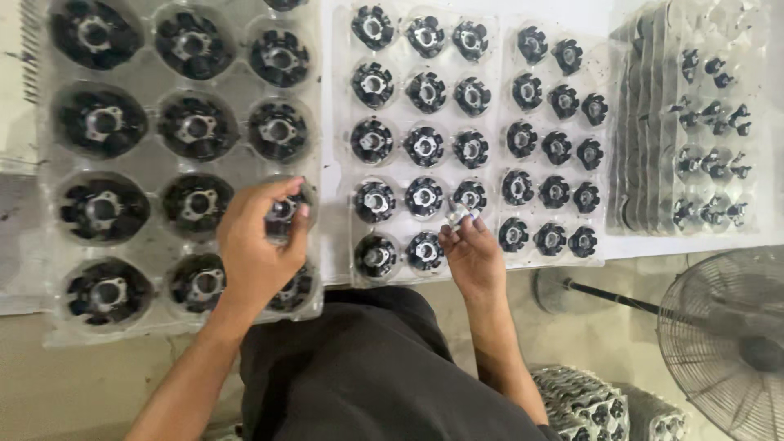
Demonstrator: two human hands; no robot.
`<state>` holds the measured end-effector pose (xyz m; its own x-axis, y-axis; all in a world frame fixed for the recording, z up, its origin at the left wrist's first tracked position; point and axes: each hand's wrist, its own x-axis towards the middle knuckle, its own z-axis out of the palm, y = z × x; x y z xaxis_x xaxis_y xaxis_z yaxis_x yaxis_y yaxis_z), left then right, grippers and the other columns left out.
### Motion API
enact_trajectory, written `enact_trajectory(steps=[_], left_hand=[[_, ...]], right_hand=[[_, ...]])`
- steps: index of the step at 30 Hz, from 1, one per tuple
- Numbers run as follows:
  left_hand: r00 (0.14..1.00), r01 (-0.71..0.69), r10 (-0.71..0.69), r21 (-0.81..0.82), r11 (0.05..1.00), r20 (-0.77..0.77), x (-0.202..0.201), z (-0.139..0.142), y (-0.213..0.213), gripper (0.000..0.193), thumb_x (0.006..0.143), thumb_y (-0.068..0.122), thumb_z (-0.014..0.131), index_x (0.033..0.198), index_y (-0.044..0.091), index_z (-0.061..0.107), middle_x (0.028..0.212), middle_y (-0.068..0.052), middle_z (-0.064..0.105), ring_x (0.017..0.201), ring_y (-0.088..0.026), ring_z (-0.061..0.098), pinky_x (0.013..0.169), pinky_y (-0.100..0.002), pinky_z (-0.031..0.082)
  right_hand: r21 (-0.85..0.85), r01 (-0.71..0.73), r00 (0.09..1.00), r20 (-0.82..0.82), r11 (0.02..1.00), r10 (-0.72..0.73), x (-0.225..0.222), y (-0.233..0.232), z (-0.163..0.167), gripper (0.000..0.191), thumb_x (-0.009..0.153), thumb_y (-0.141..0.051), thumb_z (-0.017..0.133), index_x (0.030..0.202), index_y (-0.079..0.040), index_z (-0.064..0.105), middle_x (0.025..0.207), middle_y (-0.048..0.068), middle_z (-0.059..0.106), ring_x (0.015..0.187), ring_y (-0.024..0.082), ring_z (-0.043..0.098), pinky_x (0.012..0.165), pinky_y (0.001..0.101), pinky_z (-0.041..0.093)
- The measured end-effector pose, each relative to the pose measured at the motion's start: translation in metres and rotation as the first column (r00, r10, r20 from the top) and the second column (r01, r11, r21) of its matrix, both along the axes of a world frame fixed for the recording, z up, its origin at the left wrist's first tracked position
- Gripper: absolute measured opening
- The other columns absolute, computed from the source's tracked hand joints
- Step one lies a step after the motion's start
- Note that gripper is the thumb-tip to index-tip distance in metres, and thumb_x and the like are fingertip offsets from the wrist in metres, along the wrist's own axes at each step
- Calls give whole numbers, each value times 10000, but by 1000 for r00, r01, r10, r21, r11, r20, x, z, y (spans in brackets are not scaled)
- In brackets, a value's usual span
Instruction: The person picks up black plastic rotor parts from blister trays and applies adhesive from a small tube to each part, then places the treated parts back into the trays. They briefly wipe a part with a cloth and continue treating parts one at a time across the trays.
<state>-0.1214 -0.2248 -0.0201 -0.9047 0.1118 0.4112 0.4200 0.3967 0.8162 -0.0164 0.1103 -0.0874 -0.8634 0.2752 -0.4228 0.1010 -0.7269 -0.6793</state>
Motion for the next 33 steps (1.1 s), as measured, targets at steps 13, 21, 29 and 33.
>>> enact_trajectory(steps=[13, 21, 29, 33], left_hand=[[956, 249, -288, -672, 697, 55, -101, -207, 412, 271, 861, 199, 708, 1086, 54, 747, 1306, -245, 586, 1405, -444, 371, 1182, -636, 209], [956, 231, -263, -889, 395, 131, -115, -291, 469, 675, 977, 613, 523, 1027, -24, 742, 1562, -316, 358, 1502, -496, 66, 1150, -689, -7], [942, 332, -198, -654, 679, 273, -55, -262, 435, 525, 988, 448, 583, 1253, -5, 602, 1235, -342, 512, 1187, -486, 497, 1044, -621, 341], [952, 290, -186, -517, 805, 245, 17, -207, 381, 455, 1003, 485, 686, 1213, 82, 672, 1092, -256, 589, 933, -394, 613, 827, -482, 500]], right_hand=[[108, 46, 994, -103, 993, -35, 0, 308, -114, 317, 1004, -89, 676, 1311, -25, 625, 1108, 74, 714, 980, 208, 670, 934, 384, 529], [109, 55, 990, -137, 993, -40, 4, 315, -206, 338, 976, -97, 678, 1297, -8, 620, 1137, 119, 721, 1004, 258, 683, 939, 420, 529], [169, 112, 936, -348, 979, -47, 83, 308, -254, 326, 1028, -59, 711, 1329, 26, 620, 1169, 153, 709, 989, 262, 666, 977, 413, 522], [209, 193, 917, -385, 959, -101, 138, 312, -263, 327, 1001, -55, 713, 1305, 20, 616, 1169, 136, 710, 1040, 262, 685, 978, 431, 542]])
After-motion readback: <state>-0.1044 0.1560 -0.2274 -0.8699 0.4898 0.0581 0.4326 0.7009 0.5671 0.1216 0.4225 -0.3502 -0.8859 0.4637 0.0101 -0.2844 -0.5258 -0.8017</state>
